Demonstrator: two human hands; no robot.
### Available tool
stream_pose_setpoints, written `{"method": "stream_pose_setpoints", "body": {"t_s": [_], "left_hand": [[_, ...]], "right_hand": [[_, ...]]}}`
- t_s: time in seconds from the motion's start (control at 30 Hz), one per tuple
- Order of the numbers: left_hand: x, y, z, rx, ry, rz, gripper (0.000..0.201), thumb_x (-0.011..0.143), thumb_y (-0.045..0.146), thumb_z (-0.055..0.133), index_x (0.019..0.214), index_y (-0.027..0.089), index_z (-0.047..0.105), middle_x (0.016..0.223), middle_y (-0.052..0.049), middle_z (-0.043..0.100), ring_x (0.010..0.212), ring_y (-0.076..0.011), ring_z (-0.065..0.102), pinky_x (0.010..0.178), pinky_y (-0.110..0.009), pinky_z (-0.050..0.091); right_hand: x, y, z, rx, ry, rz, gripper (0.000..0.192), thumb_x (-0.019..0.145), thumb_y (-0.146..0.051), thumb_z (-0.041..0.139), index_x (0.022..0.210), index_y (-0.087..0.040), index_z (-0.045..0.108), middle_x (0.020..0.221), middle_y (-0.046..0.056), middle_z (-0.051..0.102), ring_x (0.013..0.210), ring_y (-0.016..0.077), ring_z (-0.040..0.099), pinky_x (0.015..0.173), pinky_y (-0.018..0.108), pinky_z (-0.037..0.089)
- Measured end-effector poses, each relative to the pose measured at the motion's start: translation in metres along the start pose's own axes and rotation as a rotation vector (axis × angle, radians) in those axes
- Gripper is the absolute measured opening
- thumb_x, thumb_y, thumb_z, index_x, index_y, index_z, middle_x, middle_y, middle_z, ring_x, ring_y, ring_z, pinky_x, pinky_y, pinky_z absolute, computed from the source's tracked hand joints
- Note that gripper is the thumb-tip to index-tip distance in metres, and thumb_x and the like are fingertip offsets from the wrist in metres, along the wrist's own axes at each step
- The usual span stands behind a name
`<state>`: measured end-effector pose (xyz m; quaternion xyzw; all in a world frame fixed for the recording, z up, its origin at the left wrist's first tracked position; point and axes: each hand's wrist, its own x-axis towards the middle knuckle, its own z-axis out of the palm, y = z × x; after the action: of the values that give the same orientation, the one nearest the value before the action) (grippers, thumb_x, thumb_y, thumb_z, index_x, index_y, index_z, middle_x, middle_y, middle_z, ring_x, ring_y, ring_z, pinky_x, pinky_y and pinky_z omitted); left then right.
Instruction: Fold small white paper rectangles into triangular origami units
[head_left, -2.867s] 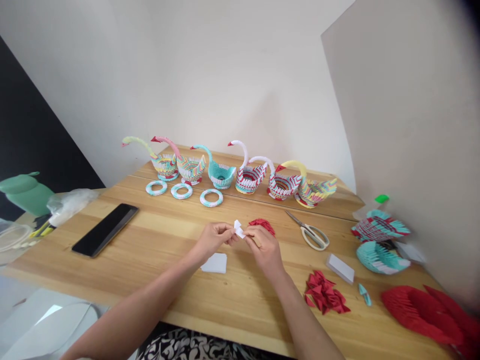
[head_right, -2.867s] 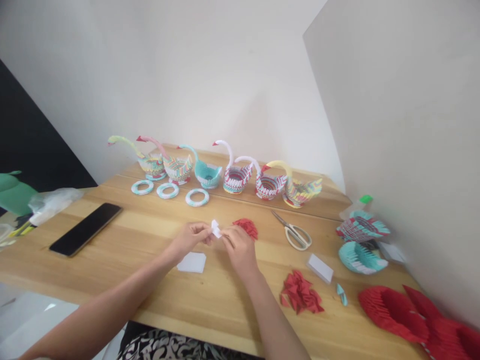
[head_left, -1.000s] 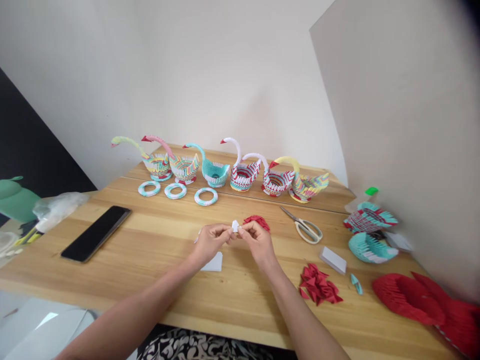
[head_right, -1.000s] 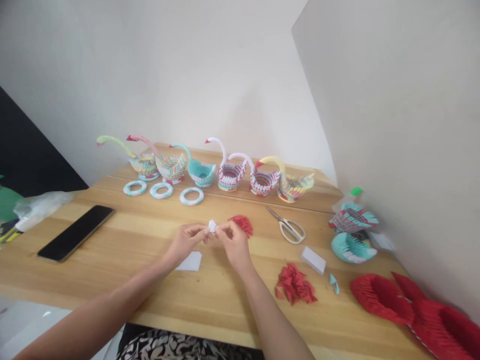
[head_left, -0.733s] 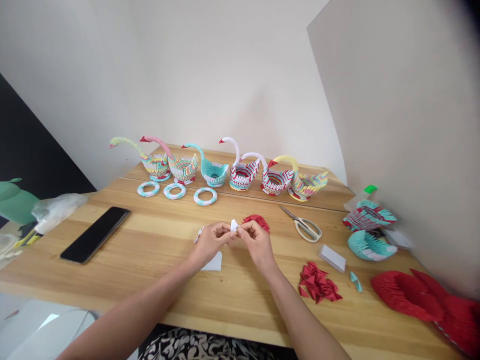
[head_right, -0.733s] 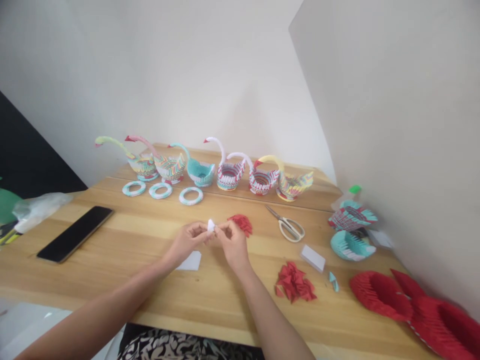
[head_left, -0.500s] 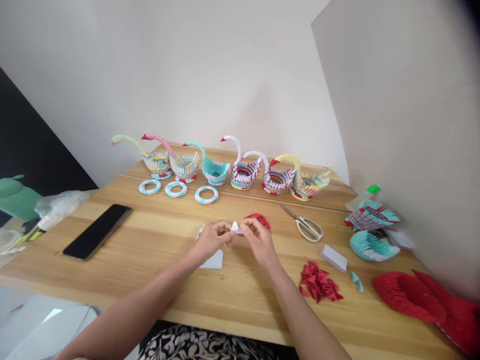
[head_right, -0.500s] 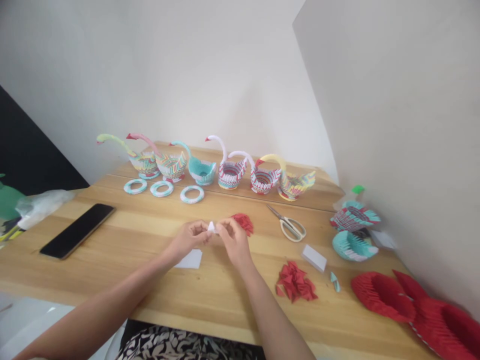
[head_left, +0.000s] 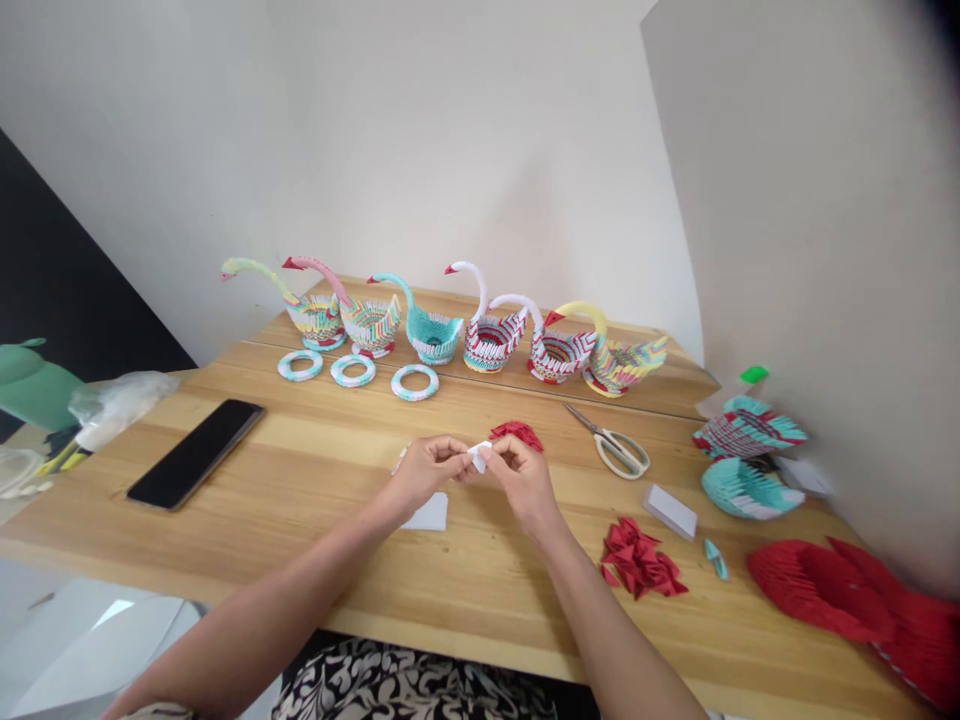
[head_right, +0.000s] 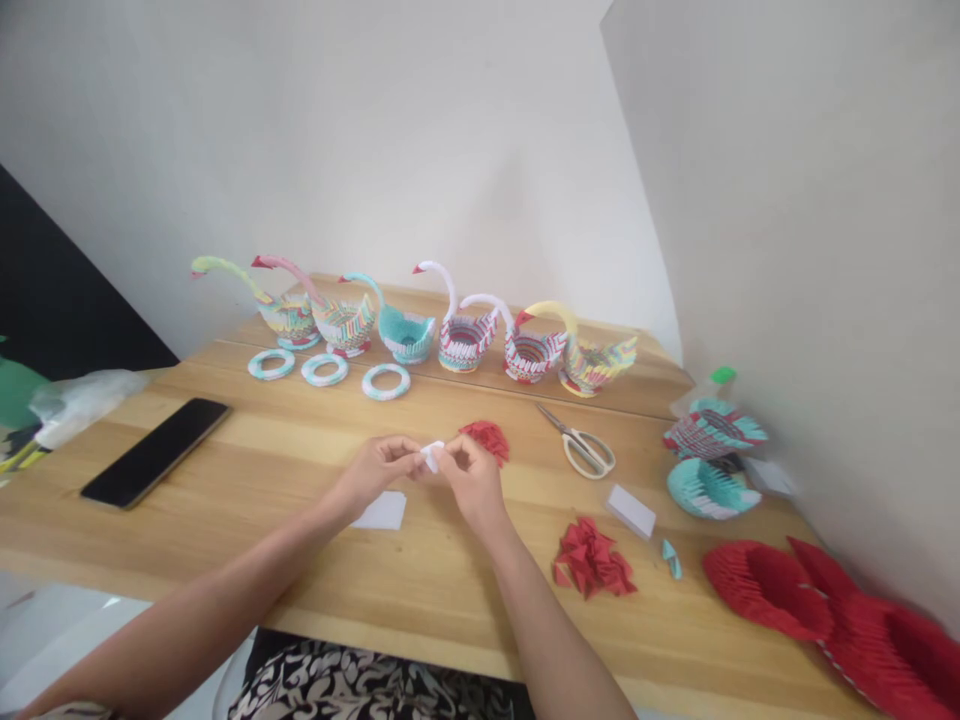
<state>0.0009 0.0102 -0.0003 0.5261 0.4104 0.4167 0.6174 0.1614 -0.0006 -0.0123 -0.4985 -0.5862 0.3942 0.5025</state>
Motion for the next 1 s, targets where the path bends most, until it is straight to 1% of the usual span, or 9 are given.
{"method": "stream_pose_setpoints", "body": {"t_s": [0.4, 0.73, 0.87, 1.0], "left_hand": [[-0.0005, -0.0014, -0.0028, -0.057, -0.014, -0.001, 0.023, 0.067, 0.035, 0.071, 0.068, 0.012, 0.065, 0.066, -0.003, 0.067, 0.056, -0.0107, 0.057, 0.060, -0.024, 0.046], [-0.0022, 0.0016, -0.0022, -0.060, 0.008, -0.001, 0.022, 0.068, 0.034, 0.070, 0.069, 0.012, 0.064, 0.067, -0.003, 0.066, 0.058, -0.0110, 0.056, 0.062, -0.024, 0.046], [-0.0019, 0.0018, -0.0020, -0.069, -0.002, 0.001, 0.021, 0.068, 0.033, 0.070, 0.068, 0.013, 0.064, 0.066, -0.002, 0.066, 0.058, -0.0105, 0.056, 0.062, -0.024, 0.045], [-0.0023, 0.0016, -0.0009, -0.077, -0.006, 0.003, 0.020, 0.068, 0.031, 0.071, 0.067, 0.013, 0.064, 0.064, -0.001, 0.065, 0.056, -0.0100, 0.056, 0.061, -0.024, 0.045]], "right_hand": [[-0.0004, 0.0019, -0.0002, -0.034, -0.003, -0.027, 0.023, 0.080, -0.035, 0.060, 0.065, -0.019, 0.053, 0.063, -0.002, 0.054, 0.060, 0.0125, 0.046, 0.057, 0.025, 0.038], [0.0014, 0.0061, -0.0008, -0.017, -0.025, -0.016, 0.022, 0.079, -0.035, 0.060, 0.065, -0.019, 0.054, 0.062, -0.002, 0.054, 0.059, 0.0122, 0.046, 0.056, 0.024, 0.038], [0.0016, 0.0053, -0.0007, -0.012, -0.025, 0.003, 0.022, 0.079, -0.036, 0.060, 0.065, -0.020, 0.054, 0.062, -0.003, 0.054, 0.059, 0.0126, 0.047, 0.056, 0.024, 0.037], [0.0013, 0.0043, -0.0005, -0.018, -0.004, -0.013, 0.022, 0.078, -0.033, 0.061, 0.063, -0.020, 0.052, 0.060, -0.004, 0.050, 0.056, 0.0117, 0.044, 0.055, 0.024, 0.035]]}}
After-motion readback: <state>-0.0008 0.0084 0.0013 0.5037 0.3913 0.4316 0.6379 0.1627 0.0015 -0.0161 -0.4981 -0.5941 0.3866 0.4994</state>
